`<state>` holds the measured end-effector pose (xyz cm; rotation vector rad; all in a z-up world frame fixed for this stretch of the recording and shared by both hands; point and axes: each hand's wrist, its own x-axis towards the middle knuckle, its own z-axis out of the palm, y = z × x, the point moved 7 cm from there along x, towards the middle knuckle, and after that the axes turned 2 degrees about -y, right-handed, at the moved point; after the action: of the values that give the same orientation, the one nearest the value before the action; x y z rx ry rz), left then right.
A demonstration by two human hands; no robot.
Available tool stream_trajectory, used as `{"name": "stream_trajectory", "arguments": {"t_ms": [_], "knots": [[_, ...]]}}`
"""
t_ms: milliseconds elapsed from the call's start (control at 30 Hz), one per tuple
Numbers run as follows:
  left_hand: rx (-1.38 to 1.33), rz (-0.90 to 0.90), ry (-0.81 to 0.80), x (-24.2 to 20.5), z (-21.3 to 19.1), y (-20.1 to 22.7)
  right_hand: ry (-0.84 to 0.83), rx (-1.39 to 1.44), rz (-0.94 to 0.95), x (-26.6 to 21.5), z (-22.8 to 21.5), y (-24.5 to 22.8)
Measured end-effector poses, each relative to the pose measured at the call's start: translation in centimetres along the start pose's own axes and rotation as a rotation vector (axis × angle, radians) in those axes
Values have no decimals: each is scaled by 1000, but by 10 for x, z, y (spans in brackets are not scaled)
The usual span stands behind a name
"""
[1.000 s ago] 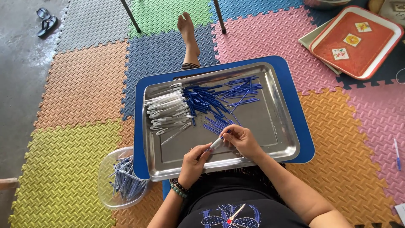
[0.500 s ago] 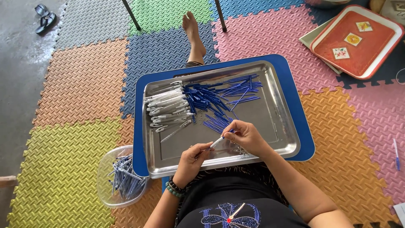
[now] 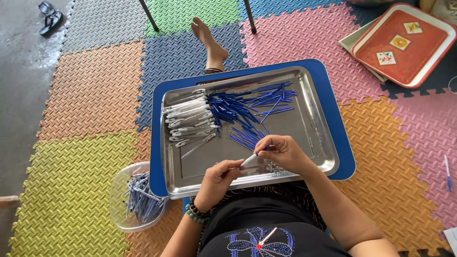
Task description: Manually assembling pens by inserting ink refills into plastic barrels.
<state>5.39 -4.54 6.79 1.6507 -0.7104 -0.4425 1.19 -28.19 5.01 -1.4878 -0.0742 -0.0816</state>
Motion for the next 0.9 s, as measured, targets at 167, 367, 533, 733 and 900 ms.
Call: {"name": "stream_trajectory", "arguments": {"t_ms": [167,367,533,733,900], "knots": [[-35,-23,-28,4,3,10,27,96,-1,3,2,3],[42,-13,92,12,-3,12,163,124,5,14,5,-5],[-116,-108,30,8,2,2,140,136,-1,15,7,0],[13,-49,93,15,1,17,146,128,50,18,-1,4],[114,0,145,20,-8,32,182,-65,15,20,-20,-19]]}}
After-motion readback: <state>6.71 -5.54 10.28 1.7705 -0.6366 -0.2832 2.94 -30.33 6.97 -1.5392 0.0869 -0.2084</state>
